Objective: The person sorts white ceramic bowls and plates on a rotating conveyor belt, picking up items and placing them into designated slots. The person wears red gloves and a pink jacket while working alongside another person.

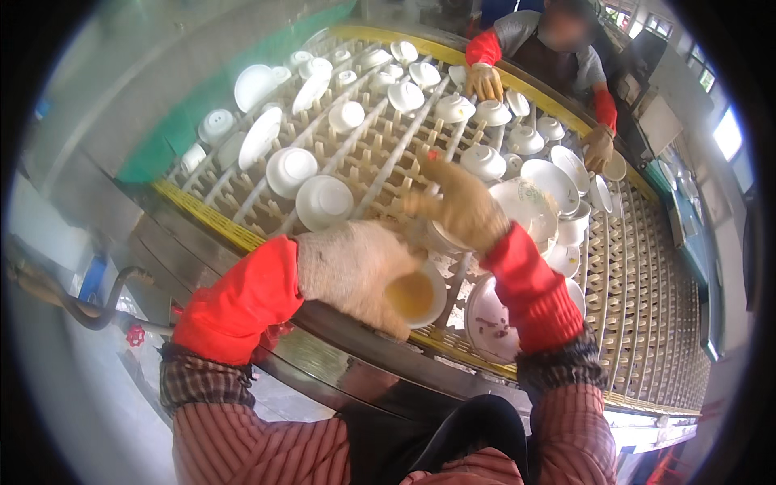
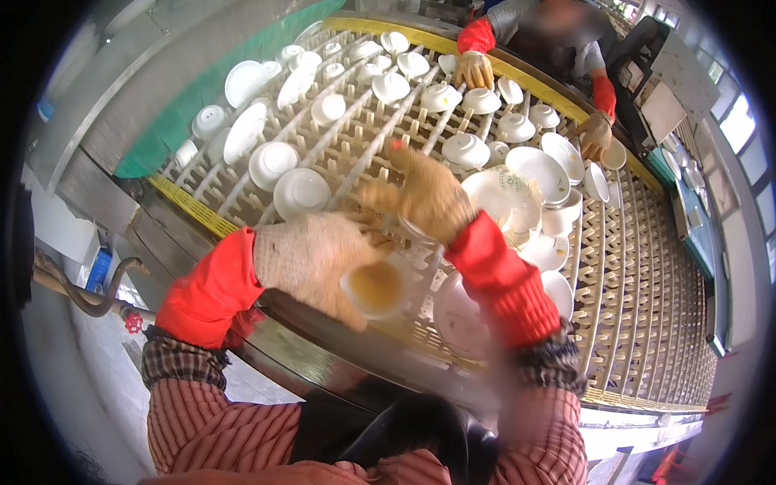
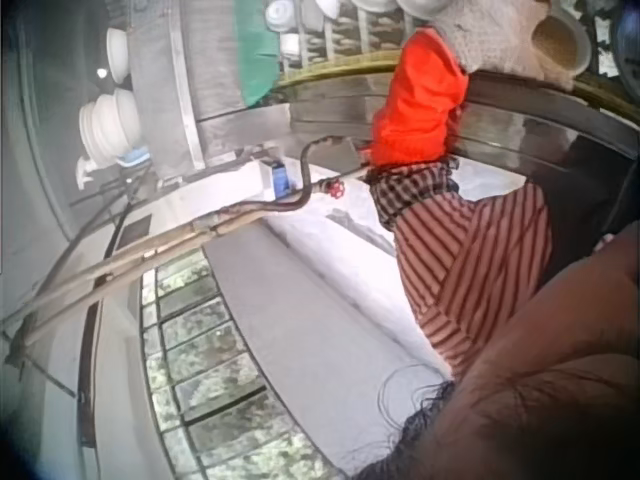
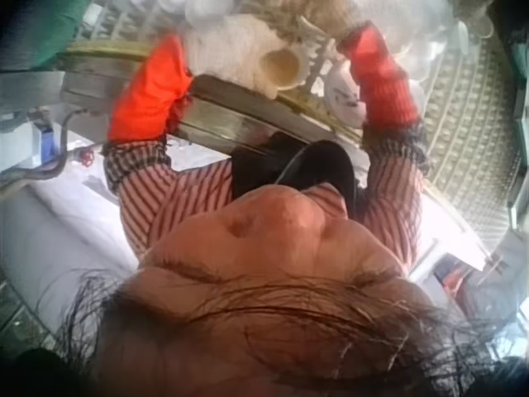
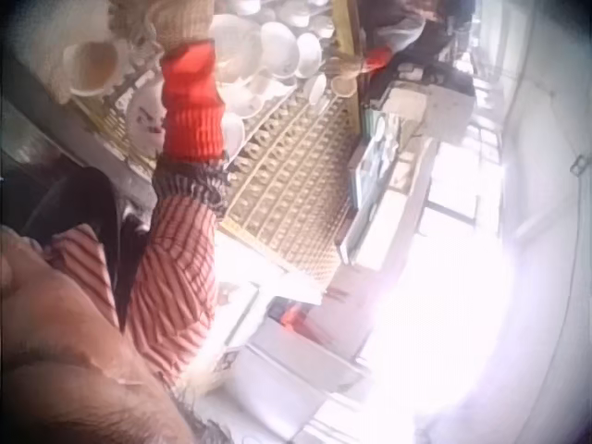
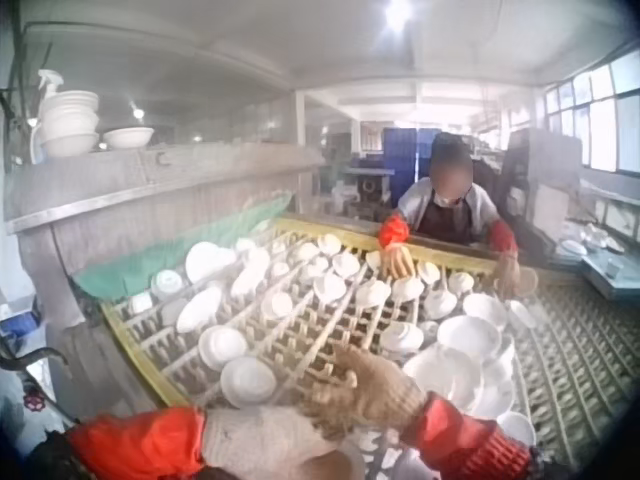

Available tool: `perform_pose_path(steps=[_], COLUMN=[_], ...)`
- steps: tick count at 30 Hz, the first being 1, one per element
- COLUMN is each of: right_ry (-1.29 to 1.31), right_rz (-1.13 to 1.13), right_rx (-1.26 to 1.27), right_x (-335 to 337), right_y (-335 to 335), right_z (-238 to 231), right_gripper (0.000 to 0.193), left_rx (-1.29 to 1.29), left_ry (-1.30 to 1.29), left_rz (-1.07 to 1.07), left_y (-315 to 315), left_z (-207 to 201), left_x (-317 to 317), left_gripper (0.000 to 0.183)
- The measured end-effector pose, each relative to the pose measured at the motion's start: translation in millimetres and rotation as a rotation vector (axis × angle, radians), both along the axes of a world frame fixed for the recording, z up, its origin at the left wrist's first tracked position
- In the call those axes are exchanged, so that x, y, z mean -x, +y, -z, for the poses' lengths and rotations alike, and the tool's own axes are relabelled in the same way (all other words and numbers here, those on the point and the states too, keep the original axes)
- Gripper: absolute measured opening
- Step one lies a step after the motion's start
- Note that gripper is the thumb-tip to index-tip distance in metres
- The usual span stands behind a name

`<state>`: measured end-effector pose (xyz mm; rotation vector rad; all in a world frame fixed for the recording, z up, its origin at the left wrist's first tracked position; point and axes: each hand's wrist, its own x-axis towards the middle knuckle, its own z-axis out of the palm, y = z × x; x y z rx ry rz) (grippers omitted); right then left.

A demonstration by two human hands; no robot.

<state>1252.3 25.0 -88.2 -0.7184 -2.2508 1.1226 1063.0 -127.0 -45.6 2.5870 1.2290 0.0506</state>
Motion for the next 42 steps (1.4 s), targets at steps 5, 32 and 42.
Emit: perform_pose_path(steps=[5,32,42], right_ry=[-0.441,-0.669,-0.295], right_rz=[-0.026,0.441,0.447], right_rx=[-0.611,-0.427,-0.314], right_x=[-73,-155,-133], right_y=[-33,72,40], right_z=[18,4,20], right_gripper=[0.060,0.092,0.033], left_rx=[-0.004,-0.433,0.130], left_ry=[0.189,-0.242,-0.467], left_rz=[0.148,-0.493,-0.782], left_y=[-11,53,89], left_z=[9,60,57], left_x=[-25,-86,-113], left_gripper=[0.059,0.055,0.066])
